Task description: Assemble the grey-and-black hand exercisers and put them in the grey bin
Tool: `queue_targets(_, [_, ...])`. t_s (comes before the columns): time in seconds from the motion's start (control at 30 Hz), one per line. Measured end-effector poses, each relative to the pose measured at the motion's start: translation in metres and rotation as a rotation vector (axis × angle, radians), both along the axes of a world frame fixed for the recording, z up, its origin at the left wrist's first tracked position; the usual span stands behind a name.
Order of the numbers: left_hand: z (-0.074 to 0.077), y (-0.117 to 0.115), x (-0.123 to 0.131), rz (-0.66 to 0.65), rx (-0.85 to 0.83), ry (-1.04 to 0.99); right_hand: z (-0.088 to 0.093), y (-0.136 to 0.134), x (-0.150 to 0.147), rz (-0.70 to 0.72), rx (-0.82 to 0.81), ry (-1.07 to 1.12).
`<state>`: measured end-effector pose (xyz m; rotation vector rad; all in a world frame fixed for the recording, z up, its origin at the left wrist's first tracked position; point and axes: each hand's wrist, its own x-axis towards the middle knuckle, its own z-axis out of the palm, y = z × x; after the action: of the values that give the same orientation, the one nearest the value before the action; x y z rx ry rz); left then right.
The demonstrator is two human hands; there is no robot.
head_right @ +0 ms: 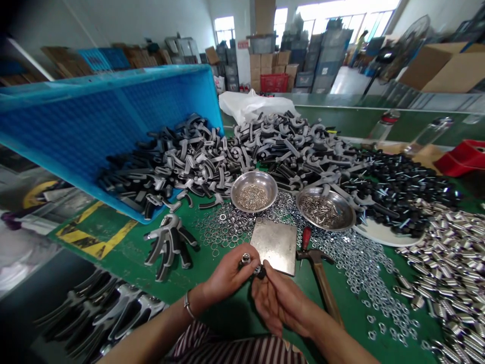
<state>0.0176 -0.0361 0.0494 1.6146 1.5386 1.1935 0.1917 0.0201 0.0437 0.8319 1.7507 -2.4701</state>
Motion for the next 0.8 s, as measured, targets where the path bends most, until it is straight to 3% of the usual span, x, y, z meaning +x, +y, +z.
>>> queue_targets(0.1, [-0.006,0.001,0.002,0.100,-0.084,-0.080,-0.001,0.005,0.003,-0.183,0.460,-0.060])
queue_targets(0.13, [-0.006,0.000,0.003,0.120,-0.083,-0.116,-0.001,0.005,0.004,-0.216,0.526,-0.063])
queue_targets(0.17, [-0.006,0.000,0.003,0.113,-0.063,-0.134,-0.001,0.004,0.004,-0.192,0.486,-0.058])
queue_targets(0.27, [-0.002,-0.002,0.001,-0.041,0.007,-0.060,-0.001,0.000,0.005,0.101,0.061,-0.072])
queue_targets(0.3, [-0.001,-0.003,0.000,-0.077,0.000,-0.021,-0.001,-0.001,0.005,0.153,0.020,-0.091])
queue_targets(0.33, [-0.001,-0.002,0.000,-0.076,-0.027,-0.002,0.000,0.000,0.005,0.137,0.092,-0.113])
queue_targets(0.43, [-0.004,0.000,0.002,0.075,-0.155,-0.098,0.001,0.003,0.005,-0.165,0.640,-0.141])
queue_targets(0.47, [-0.005,0.001,0.004,0.115,-0.170,-0.153,0.000,0.004,0.005,-0.226,0.725,-0.130])
queue_targets(0.5, [-0.006,0.001,0.005,0.130,-0.152,-0.196,-0.002,0.004,0.005,-0.237,0.699,-0.115])
queue_targets(0.6, [-0.003,0.002,0.008,0.029,0.009,-0.158,-0.006,0.003,0.006,-0.008,0.225,-0.092])
queue_targets(0.63, [-0.002,0.003,0.008,-0.008,0.053,-0.118,-0.006,0.003,0.006,0.045,0.140,-0.096])
queue_targets(0.67, [-0.001,0.004,0.009,-0.020,0.075,-0.090,-0.005,0.004,0.007,0.042,0.165,-0.104])
queue_targets(0.77, [-0.002,0.007,0.012,0.099,0.062,-0.134,-0.001,0.007,0.006,-0.199,0.599,-0.113])
queue_targets(0.8, [-0.002,0.009,0.013,0.154,0.063,-0.159,0.000,0.008,0.006,-0.259,0.663,-0.108])
